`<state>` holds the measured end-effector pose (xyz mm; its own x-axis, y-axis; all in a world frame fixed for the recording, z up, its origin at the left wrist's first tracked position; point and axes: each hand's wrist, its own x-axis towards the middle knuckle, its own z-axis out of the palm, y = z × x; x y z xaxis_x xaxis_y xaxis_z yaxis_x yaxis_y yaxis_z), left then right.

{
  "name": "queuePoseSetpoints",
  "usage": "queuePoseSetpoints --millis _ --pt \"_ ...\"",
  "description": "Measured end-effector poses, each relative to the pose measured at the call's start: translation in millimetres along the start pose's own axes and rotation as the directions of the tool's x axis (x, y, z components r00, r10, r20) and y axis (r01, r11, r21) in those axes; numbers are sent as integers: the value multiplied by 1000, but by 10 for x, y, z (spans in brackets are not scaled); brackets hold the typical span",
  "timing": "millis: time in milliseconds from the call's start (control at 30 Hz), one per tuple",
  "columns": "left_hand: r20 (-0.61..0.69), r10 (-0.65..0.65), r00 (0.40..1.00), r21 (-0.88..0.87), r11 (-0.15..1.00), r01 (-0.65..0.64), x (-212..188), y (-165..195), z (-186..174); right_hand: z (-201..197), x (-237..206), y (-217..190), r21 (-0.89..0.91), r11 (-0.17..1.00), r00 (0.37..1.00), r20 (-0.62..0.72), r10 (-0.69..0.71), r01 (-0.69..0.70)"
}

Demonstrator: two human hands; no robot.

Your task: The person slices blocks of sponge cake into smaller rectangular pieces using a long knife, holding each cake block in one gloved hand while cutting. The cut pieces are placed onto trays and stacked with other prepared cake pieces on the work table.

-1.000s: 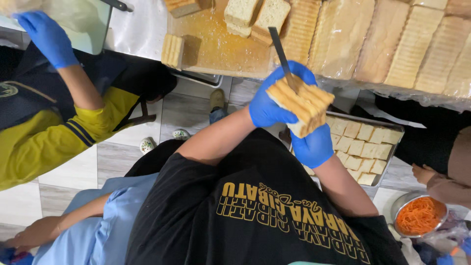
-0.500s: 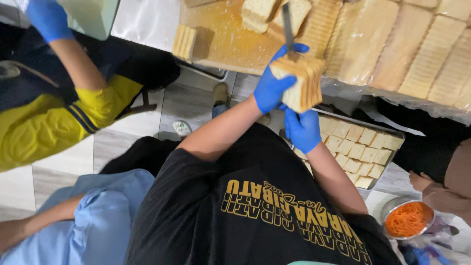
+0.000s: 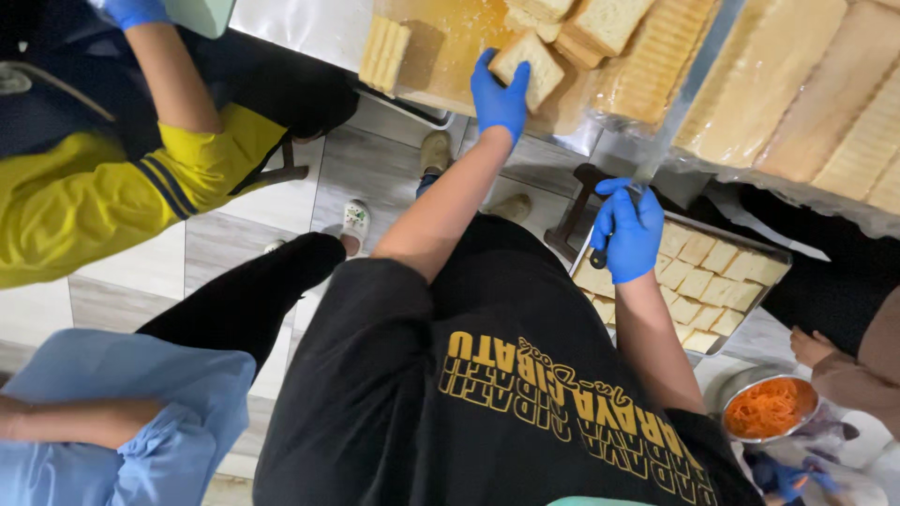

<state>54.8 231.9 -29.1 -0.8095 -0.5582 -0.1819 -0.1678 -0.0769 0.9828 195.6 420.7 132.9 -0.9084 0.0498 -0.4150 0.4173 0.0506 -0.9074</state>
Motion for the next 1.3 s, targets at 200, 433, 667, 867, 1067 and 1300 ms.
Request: queuePoseSetpoints --millis 200,433,667,867,1067,1300 --pt "191 435 880 633 630 -449 234 331 -453 -13 -38 -102 16 998 998 14 -53 53" --pt "148 432 890 890 334 -310 1072 406 -1537 -79 -52 -35 -15 997 997 22 -69 69" --pt "482 50 875 254 948 -195 1180 368 -1934 153 88 -72 -2 998 993 104 -58 58" --pt "644 200 738 -278 960 -17 171 559 -1593 533 225 -459 70 980 974 120 -195 187" --pt "783 47 620 -474 690 547 -384 920 -1017 664 366 -750 -134 854 863 132 -488 503" --pt "777 123 617 -534 648 543 -463 1051 -595 387 785 -742 -40 919 920 9 -392 392"
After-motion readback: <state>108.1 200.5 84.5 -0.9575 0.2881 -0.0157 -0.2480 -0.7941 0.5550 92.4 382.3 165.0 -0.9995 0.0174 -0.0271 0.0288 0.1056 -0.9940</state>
